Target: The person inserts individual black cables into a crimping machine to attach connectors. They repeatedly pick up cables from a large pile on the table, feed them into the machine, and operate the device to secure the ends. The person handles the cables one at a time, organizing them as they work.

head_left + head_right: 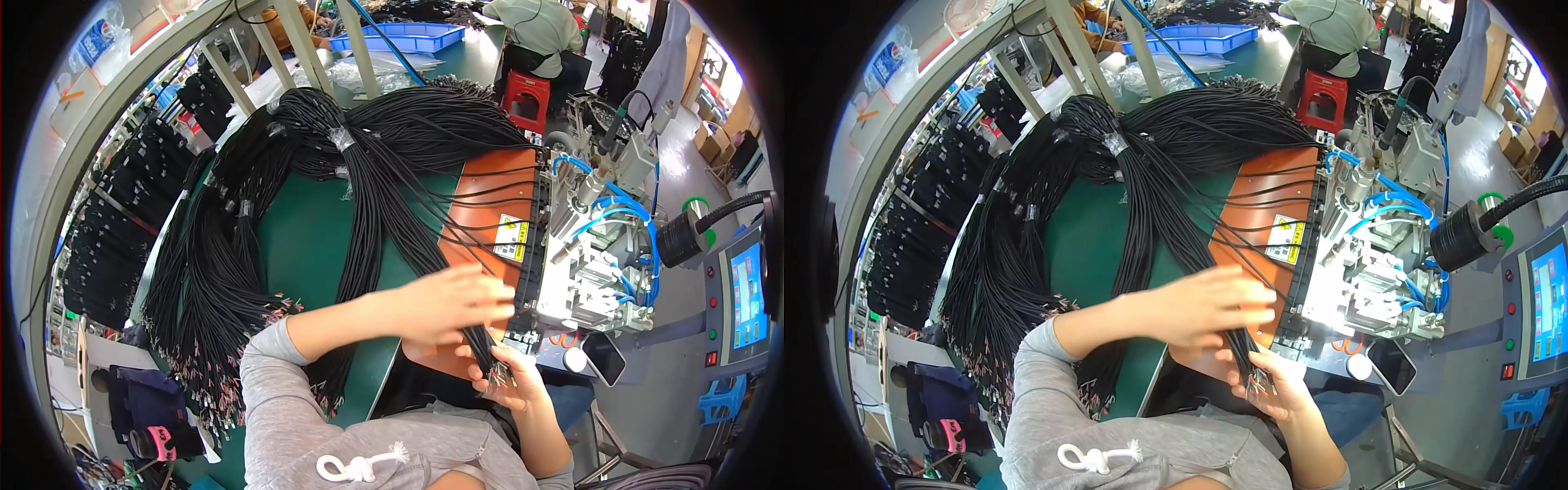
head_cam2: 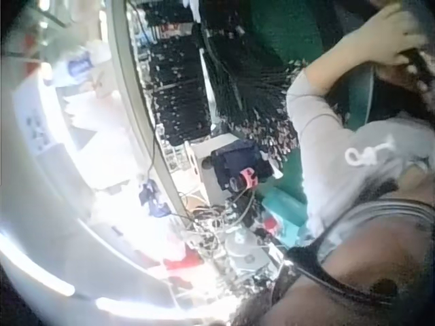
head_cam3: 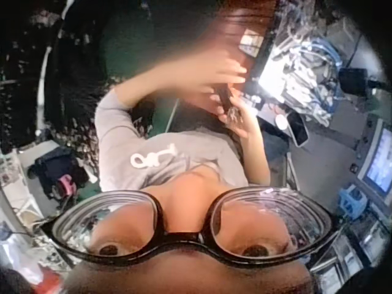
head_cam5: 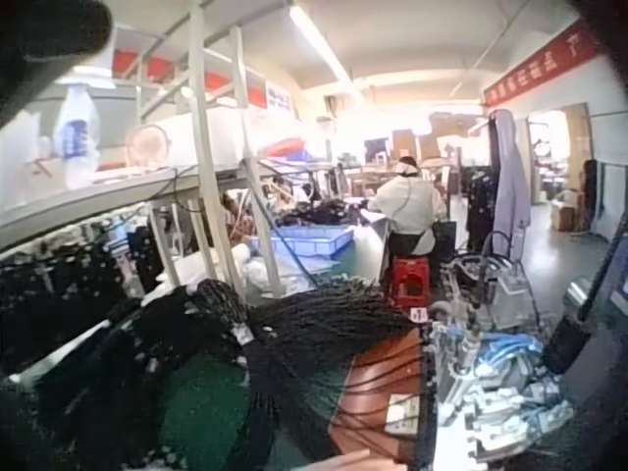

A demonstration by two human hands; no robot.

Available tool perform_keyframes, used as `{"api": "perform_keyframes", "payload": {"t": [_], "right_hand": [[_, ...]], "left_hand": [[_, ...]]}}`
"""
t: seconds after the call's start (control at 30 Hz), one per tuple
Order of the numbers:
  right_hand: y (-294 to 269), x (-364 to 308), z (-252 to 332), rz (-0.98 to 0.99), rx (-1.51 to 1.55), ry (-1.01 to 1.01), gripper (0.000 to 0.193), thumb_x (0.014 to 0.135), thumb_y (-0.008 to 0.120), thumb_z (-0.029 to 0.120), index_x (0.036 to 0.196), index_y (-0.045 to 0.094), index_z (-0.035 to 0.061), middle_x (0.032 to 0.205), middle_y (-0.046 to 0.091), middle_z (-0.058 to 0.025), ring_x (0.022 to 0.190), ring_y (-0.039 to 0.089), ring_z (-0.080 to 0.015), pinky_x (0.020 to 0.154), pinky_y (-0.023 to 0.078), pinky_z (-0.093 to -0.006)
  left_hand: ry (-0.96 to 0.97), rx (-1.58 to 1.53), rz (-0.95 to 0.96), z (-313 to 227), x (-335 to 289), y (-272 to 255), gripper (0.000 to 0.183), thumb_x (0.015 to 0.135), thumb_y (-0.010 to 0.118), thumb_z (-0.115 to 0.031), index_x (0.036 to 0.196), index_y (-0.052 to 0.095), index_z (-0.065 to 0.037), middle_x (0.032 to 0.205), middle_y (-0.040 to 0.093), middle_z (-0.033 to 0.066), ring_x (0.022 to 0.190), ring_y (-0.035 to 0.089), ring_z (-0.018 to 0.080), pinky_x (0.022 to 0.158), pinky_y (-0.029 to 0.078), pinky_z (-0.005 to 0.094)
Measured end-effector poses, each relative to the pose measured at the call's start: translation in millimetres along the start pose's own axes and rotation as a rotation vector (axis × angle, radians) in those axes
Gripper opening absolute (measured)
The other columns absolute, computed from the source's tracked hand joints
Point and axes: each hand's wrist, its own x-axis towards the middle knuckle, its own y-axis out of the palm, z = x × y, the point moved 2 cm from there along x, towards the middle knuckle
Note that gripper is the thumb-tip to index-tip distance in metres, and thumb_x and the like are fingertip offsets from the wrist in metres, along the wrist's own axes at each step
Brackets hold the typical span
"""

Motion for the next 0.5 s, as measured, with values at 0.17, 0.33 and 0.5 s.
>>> {"api": "perform_keyframes", "payload": {"t": [0.17,0.33,0.5], "right_hand": [[-9,-17,3,0.090,-0.182,-0.130,0.046,0.092,0.049,0.028,0.125,0.044,-0.0035,0.122,0.054,-0.0226,0.074,0.062,-0.0239,0.056,0.053,-0.0312],[-18,-34,-3,-0.152,-0.500,-0.266,0.056,0.096,0.037,0.040,0.121,0.047,-0.0087,0.103,0.063,-0.0236,0.064,0.063,-0.0219,0.054,0.053,-0.0301],[-40,-60,-10,-0.403,-0.593,-0.764,0.051,0.098,0.035,0.042,0.084,0.055,-0.0024,0.074,0.061,-0.0139,0.049,0.054,-0.0149,0.042,0.042,-0.0245]], "left_hand": [[0.171,0.072,-0.165,-8,13,48,0.040,0.080,0.051,-0.016,0.118,0.052,-0.003,0.116,0.055,0.0099,0.109,0.054,0.0216,0.096,0.041,0.0364],[0.253,0.058,-0.248,1,24,69,0.033,0.077,0.055,-0.015,0.107,0.055,-0.003,0.082,0.056,0.0042,0.071,0.058,0.0177,0.062,0.048,0.0294],[0.239,0.022,-0.391,-7,32,83,0.027,0.080,0.052,-0.016,0.104,0.055,-0.003,0.070,0.052,0.0029,0.060,0.056,0.0173,0.049,0.045,0.0288]]}}
